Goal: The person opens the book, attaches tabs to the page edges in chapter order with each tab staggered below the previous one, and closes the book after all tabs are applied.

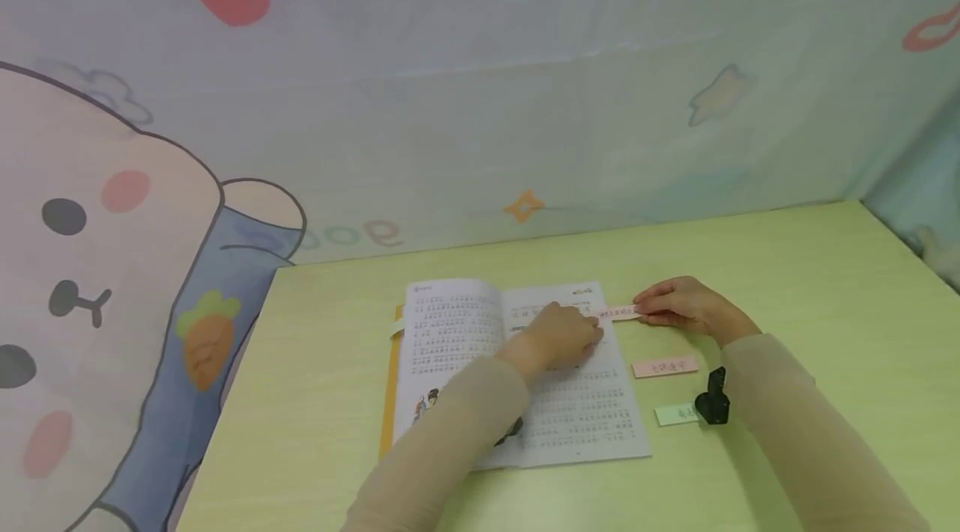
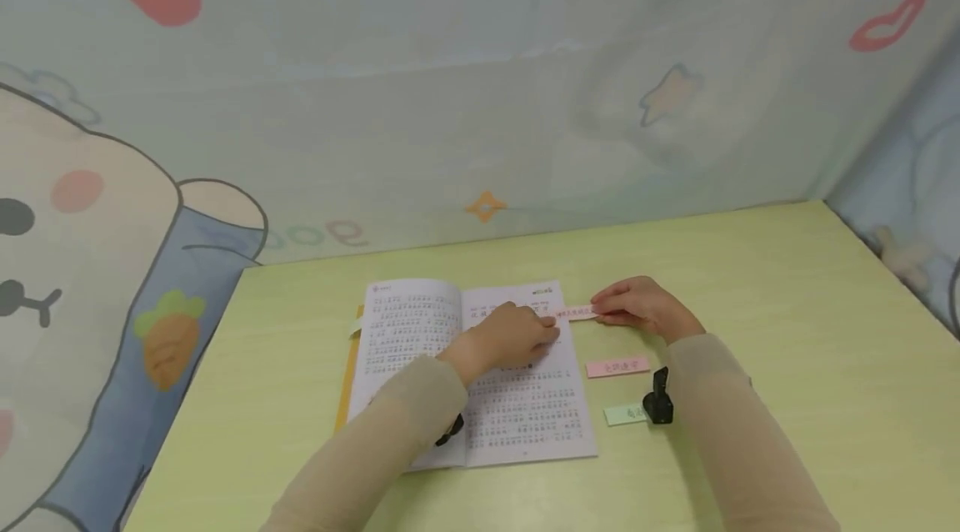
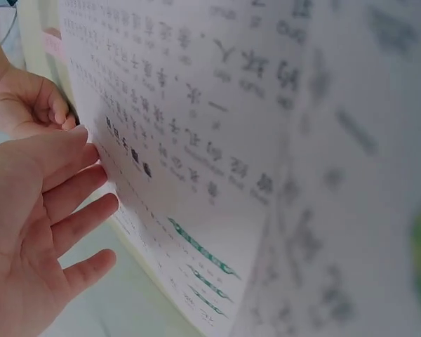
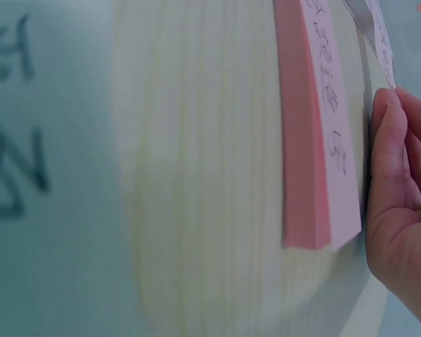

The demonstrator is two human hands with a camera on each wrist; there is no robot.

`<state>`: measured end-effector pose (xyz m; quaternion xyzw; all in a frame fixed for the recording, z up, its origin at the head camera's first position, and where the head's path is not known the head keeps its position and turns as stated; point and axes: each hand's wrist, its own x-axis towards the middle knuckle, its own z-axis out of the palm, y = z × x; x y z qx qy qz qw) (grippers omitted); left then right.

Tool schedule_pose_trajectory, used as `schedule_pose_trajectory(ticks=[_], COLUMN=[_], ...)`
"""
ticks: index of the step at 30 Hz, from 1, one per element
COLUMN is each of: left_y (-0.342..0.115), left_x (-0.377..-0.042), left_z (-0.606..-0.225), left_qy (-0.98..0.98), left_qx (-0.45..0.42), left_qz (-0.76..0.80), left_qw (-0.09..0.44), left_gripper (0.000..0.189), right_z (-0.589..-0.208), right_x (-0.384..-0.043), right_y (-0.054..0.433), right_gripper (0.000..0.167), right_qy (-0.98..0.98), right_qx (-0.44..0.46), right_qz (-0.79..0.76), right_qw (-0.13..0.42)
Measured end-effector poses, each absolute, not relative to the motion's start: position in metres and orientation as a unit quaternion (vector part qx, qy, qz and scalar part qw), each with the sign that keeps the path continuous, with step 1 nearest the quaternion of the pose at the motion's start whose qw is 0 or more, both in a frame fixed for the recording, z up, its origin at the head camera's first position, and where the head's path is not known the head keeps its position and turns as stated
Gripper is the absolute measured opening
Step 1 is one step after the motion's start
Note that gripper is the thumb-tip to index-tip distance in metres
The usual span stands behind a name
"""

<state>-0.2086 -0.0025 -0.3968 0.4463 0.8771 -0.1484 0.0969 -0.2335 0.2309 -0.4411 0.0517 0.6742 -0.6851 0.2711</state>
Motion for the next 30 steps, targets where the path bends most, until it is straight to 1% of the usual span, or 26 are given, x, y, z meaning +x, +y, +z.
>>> schedule_pose_trajectory(ticks=[3,6,12,16,19,22,27,30], left_y=[-0.001,-0.002,-0.004,-0.003,0.001,0.004,0.005,0.006], left_x=[-0.208,-0.209,-0.211,-0.211,-0.211,-0.211,-0.210,-0.211], left_z=[-0.396,-0.395,-0.399,-0.402,-0.402,-0.402,-0.404,-0.407], left_qy=[0.877,0.879,0.878,0.881,0.879,0.879,0.889,0.898], left_qx=[0.451,0.450,0.456,0.446,0.445,0.446,0.421,0.408], left_qz=[-0.135,-0.123,-0.087,-0.024,0.008,0.007,0.006,0.000], left_qw=[0.094,0.099,0.112,0.157,0.172,0.167,0.178,0.162], left_gripper=[0.027,0.025,0.020,0.026,0.033,0.032,0.038,0.041], right_z=[-0.441,-0.441,-0.443,-0.441,-0.440,-0.440,-0.441,-0.441], right_x=[-0.234,-0.235,-0.232,-0.232,-0.234,-0.235,-0.233,-0.232], right_y=[0.233,0.234,0.230,0.227,0.227,0.228,0.228,0.226], right_gripper=[0.020,0.019,0.029,0.025,0.018,0.017,0.015,0.014], right_qy=[0.662,0.659,0.676,0.676,0.674,0.669,0.661,0.663], right_qx=[0.034,0.022,0.056,0.065,0.068,0.064,0.070,0.074], right_qz=[-0.697,-0.699,-0.683,-0.681,-0.685,-0.691,-0.695,-0.692], right_qw=[0.275,0.277,0.269,0.274,0.268,0.267,0.276,0.275])
